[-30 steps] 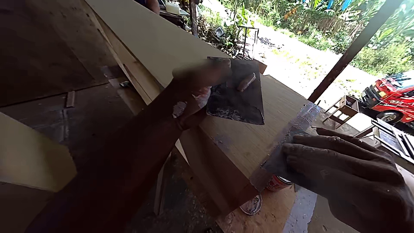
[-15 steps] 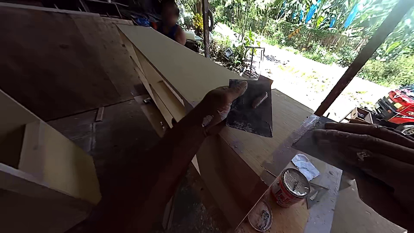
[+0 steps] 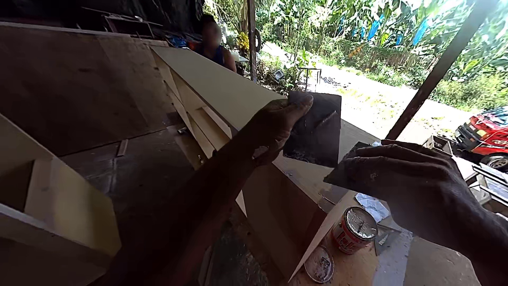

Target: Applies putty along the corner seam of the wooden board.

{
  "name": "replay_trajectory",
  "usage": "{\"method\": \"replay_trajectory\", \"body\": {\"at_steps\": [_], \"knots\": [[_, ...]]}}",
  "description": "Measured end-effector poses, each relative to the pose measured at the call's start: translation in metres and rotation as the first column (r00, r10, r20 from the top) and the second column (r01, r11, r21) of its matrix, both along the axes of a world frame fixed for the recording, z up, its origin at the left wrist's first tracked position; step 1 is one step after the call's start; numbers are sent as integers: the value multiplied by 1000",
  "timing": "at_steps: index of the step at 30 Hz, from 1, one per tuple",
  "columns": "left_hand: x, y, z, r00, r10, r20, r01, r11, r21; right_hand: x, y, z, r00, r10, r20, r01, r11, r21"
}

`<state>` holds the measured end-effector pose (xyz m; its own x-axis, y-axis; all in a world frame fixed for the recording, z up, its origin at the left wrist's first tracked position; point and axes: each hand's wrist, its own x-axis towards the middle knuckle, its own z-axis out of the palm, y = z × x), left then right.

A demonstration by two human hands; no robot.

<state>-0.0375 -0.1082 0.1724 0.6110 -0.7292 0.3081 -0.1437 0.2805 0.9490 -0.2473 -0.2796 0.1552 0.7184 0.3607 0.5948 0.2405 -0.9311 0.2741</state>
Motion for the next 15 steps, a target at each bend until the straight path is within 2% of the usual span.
{"method": "replay_trajectory", "body": {"at_steps": [2, 4, 8, 15], "knots": [[18, 2, 0, 997, 65, -45, -68, 995, -75, -11, -8, -3, 996, 51, -71, -41, 989, 140], [31, -1, -4, 990, 102, -96, -112, 988, -107, -15, -12, -3, 993, 62, -100, -40, 978, 203], [34, -13, -20, 976, 108, -188, -113, 993, -17, -5, -12, -13, 980, 85, -179, -51, 981, 189], [39, -21, -38, 980, 52, -194, -50, 999, 16, 2, -3, -23, 974, 54, -221, -29, 993, 117]]}}
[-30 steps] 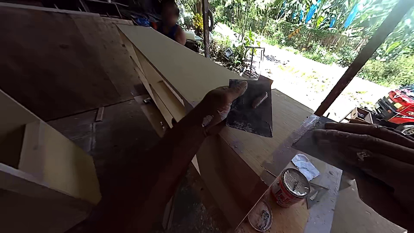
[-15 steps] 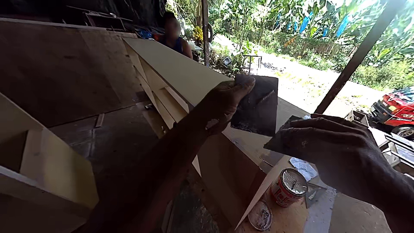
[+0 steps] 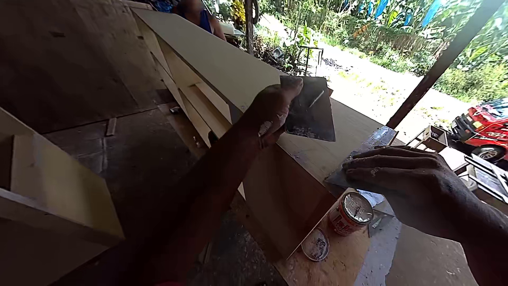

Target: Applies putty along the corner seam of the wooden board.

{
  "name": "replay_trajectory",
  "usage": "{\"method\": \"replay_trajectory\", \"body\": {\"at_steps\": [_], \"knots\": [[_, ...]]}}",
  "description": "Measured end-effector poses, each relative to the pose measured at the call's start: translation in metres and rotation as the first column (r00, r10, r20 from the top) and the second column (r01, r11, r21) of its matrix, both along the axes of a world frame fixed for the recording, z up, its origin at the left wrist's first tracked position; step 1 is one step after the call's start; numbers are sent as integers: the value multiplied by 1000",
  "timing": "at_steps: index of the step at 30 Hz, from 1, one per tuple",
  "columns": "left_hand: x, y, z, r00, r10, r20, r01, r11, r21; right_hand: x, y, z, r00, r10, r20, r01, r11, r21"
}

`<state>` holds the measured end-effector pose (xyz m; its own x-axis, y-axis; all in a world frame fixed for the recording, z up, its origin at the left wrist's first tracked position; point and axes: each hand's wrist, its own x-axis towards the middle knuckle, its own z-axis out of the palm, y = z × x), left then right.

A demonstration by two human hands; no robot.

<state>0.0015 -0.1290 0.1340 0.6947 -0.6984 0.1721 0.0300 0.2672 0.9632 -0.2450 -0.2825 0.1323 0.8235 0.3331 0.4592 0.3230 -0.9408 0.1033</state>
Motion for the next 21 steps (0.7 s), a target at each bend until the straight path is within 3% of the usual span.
{"method": "replay_trajectory", "body": {"at_steps": [10, 15, 21], "knots": [[2, 1, -3, 1000, 14, 12, -14, 999, 38, -35, -8, 4, 1000, 20, -17, -18, 996, 88], [2, -1, -3, 1000, 10, 28, -11, 999, 37, -18, 10, -5, 996, 17, 88, -26, 995, 95], [-1, 2, -1, 999, 35, 2, -35, 998, 44, -4, 20, -20, 998, 13, 61, -16, 999, 50]]}}
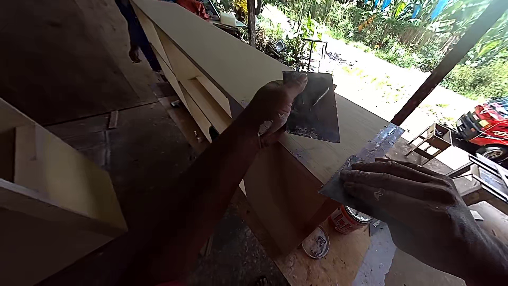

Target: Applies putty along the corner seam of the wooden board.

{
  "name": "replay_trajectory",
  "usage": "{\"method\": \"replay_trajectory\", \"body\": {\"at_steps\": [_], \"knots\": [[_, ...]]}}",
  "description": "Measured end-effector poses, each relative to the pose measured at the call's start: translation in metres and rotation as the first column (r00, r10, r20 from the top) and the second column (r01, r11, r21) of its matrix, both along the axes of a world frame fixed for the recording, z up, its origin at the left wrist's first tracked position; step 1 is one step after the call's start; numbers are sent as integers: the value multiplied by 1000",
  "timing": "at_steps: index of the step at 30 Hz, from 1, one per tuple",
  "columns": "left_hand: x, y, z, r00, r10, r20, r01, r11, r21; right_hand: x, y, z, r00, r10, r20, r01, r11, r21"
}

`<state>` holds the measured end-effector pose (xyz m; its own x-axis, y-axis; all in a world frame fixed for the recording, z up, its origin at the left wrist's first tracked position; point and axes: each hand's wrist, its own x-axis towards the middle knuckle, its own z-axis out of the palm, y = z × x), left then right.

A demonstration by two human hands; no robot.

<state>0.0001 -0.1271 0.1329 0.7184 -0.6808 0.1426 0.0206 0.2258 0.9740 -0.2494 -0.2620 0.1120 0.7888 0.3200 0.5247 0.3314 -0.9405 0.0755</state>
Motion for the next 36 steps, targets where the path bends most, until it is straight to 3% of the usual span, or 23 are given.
{"method": "replay_trajectory", "body": {"at_steps": [7, 11, 20, 26, 36], "knots": [[-1, -1, 0, 999, -42, -8, 42, 998, -51, -31, -9, 7, 999, 9, -42, -10, 1000, -23], [-2, -1, 1, 999, -37, 6, 38, 998, -45, -43, -17, 21, 998, -4, -68, 8, 999, 54], [-8, 1, 2, 997, 71, -2, -71, 997, 3, -30, -114, 45, 987, -113, 113, 101, 988, 113], [-7, -2, -4, 996, 74, 41, -72, 997, -41, -15, -173, 24, 982, -166, 86, 159, 984, 81], [0, -6, -14, 991, 106, 77, -102, 994, -49, 12, -204, -7, 993, -92, 68, 86, 993, 77]]}}
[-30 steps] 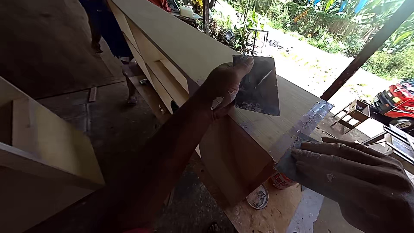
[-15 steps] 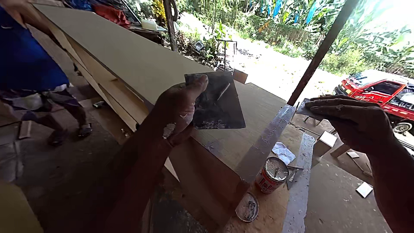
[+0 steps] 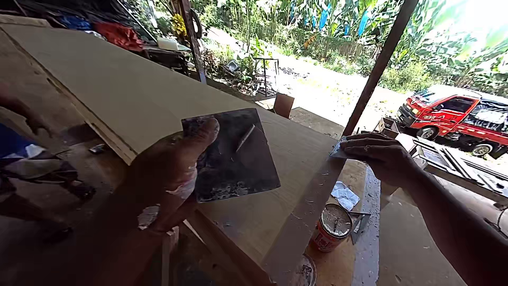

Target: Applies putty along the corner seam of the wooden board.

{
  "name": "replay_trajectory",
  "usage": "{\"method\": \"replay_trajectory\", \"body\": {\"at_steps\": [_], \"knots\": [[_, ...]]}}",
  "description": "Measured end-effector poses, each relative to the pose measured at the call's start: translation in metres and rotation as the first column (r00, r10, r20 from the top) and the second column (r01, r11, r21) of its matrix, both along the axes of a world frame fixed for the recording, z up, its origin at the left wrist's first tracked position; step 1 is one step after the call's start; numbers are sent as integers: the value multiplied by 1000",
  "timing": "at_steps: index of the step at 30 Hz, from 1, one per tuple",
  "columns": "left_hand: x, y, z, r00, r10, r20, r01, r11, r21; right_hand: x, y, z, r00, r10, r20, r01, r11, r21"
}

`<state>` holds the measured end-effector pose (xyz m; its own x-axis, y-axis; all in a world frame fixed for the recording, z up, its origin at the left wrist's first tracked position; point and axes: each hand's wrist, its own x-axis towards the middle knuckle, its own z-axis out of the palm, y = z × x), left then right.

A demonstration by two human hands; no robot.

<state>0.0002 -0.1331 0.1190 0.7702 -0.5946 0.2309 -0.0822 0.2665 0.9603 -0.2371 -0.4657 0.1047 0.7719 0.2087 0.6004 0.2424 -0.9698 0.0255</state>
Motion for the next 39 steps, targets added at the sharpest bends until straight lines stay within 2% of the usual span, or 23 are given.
{"method": "replay_trajectory", "body": {"at_steps": [5, 8, 12, 17, 19, 25, 29, 32, 35, 39], "knots": [[6, 0, -5, 998, 9, 58, -9, 1000, 4, 5, 4, 0, 998, -35, -50, 34, 999, -30], [-6, -2, 4, 995, 90, 40, -91, 995, 41, 2, 5, 4, 996, -41, -75, 38, 999, -31], [-3, -1, 3, 999, 21, 26, -21, 1000, -1, -17, 0, 7, 996, -34, -80, 32, 999, -37], [-4, 0, 3, 986, 78, 146, -81, 997, 16, -34, -8, 15, 999, -36, 22, 35, 999, 41], [0, 0, -3, 985, 76, 157, -79, 997, 8, -25, -10, 10, 998, -41, 54, 38, 998, 50], [0, 2, -3, 986, 68, 152, -67, 998, -14, 4, -19, -10, 995, 97, 23, -100, 980, 172], [-5, 1, 1, 987, 93, 132, -93, 996, -4, -6, -37, -24, 1000, 11, 8, -12, 971, 240], [-11, 0, 7, 985, 102, 137, -103, 995, 3, -21, -49, -19, 993, -114, 8, 108, 964, 244], [-6, 0, 2, 987, 81, 140, -84, 996, 14, -21, -39, -1, 991, -135, 27, 128, 977, 171], [31, 8, -29, 979, -67, 190, 66, 998, 10, -4, -26, 17, 997, -58, -50, 57, 998, -19]]}}
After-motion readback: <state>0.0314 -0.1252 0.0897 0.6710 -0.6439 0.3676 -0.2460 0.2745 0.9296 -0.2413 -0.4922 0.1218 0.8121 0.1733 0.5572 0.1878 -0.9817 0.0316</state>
